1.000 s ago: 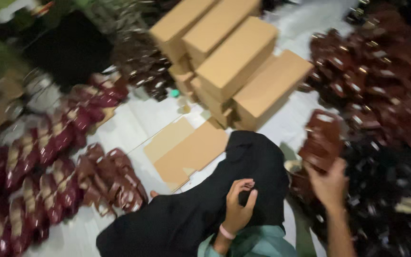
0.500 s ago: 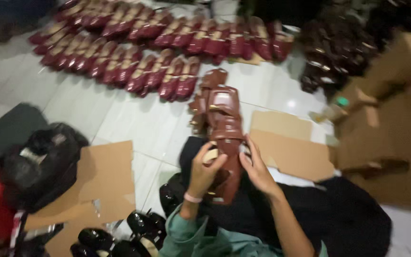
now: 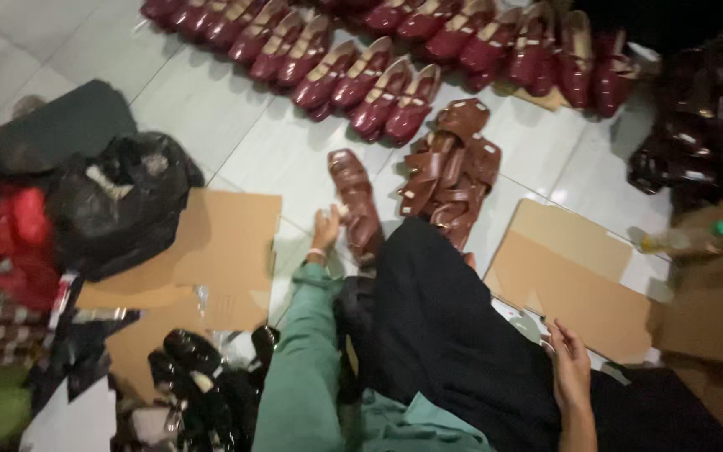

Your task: The person sits on the floor and packs brown sandals into cardboard boxes. They pick up a pair of sandals, place them inside a box, close the box, and stack it. The person also wipes the sandals with a cloth before packing them.

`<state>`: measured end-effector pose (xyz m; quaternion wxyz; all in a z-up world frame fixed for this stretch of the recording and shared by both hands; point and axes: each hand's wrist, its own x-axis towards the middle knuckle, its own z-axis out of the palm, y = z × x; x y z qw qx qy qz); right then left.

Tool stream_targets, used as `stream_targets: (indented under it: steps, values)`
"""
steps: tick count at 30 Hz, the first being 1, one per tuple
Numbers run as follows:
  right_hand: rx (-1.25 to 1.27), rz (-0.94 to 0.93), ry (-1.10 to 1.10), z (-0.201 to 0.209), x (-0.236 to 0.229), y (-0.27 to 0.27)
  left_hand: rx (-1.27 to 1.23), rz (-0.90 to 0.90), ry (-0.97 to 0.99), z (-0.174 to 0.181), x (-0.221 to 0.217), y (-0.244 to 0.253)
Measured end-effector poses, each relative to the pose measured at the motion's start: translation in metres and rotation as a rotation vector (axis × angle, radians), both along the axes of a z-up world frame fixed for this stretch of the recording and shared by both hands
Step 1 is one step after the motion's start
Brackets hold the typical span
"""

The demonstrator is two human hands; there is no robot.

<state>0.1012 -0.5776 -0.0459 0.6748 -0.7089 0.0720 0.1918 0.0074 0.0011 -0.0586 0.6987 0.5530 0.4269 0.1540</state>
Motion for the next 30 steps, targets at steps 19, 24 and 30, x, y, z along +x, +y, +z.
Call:
stream_targets:
  steps: [19,24,30]
  values:
    - [0.077,-0.047,-0.119,-0.014,0.012,-0.025,0.876,0.035,0.152,0.038,-0.177,-0.219]
    - [0.114,-0.018,-0.191,0.036,-0.005,-0.037,1.185,0.283,0.177,0.117,-0.193,-0.258]
    - [0.362,0.451,-0.253,0.158,-0.035,-0.036,1.348,0.235,-0.041,0.163,-0.158,-0.254]
